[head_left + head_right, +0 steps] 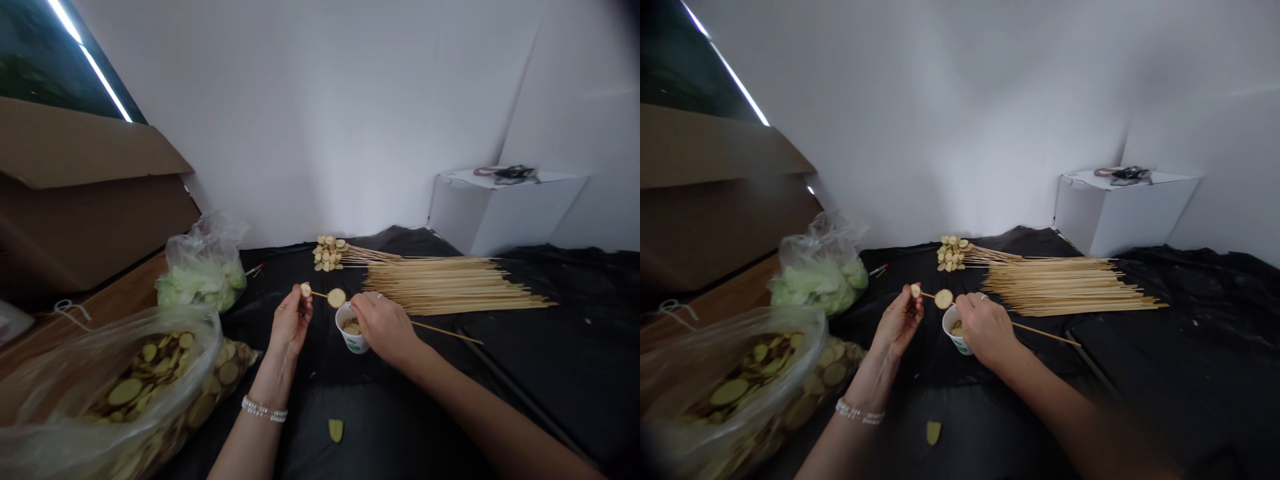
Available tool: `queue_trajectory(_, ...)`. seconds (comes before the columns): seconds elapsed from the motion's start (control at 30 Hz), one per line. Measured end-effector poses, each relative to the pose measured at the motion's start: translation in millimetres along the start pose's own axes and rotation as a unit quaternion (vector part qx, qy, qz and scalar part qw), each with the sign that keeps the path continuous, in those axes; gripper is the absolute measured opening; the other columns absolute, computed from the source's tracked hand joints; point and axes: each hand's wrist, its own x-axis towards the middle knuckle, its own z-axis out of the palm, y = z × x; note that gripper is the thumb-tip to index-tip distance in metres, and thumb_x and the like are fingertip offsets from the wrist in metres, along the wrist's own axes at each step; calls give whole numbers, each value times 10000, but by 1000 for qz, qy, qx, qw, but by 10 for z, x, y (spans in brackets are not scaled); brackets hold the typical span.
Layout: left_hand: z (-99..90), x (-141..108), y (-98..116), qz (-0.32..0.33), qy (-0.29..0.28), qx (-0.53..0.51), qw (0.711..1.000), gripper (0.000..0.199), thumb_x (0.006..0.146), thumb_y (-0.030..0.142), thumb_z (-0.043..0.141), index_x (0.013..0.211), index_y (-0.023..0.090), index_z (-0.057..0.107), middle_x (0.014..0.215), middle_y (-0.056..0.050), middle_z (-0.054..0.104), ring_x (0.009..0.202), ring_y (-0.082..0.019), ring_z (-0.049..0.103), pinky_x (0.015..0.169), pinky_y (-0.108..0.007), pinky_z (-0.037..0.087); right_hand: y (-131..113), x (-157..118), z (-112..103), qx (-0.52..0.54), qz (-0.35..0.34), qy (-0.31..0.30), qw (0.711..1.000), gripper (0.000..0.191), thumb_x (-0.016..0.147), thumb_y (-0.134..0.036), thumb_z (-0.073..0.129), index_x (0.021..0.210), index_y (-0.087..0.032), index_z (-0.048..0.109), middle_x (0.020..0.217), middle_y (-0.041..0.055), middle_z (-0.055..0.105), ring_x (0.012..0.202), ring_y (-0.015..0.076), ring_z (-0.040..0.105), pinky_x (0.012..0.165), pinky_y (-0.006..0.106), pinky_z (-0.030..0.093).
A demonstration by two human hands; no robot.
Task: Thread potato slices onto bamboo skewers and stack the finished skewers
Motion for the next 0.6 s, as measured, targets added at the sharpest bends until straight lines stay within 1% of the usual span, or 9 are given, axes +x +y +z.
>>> queue_trajectory(0.07,-5,5,2,13,13,1,1000,100,794,175,648,775,89,695,645,-34,642,509,-40,562,479,-118,477,7,8,-23,9,-10,-6,1000,216,931,-204,414,837,-186,608,793,25,610,764,145,524,643,258,283)
queue_trajectory(0.13,-9,9,-2,37,23,5,999,95,732,185,713,725,92,692,646,-30,646,509,-35,556,480,-112,468,18,15,-44,14,-17,-15,1000,207,921,-186,424,845,-187,617,793,22,611,784,146,520,653,257,287)
queue_trajectory(0.23,-13,16,-21,69,33,19,997,176,628,224,792,702,96,696,645,-25,654,501,-29,546,474,-107,451,31,20,-54,10,-12,-30,999,195,897,-153,443,814,-187,615,783,20,611,776,146,513,645,261,283)
queue_trajectory(0.3,-17,22,-38,75,38,27,996,210,594,239,811,697,94,699,624,-21,650,488,-27,538,471,-110,440,33,21,-44,4,-11,-31,999,192,888,-143,448,789,-183,607,781,24,610,771,149,508,649,263,285)
queue_trajectory(0.47,-19,29,-63,72,41,28,996,191,606,221,802,699,86,705,607,-24,649,476,-29,534,474,-120,435,28,22,-16,8,-22,-15,1000,200,884,-134,445,753,-179,589,770,32,595,795,165,506,687,267,301)
queue_trajectory(0.6,-12,24,-59,74,46,23,996,147,625,191,788,686,87,704,629,-29,661,493,-33,545,481,-120,445,18,4,-30,9,-11,-26,1000,187,892,-147,434,773,-185,574,780,28,597,779,163,517,668,268,298)
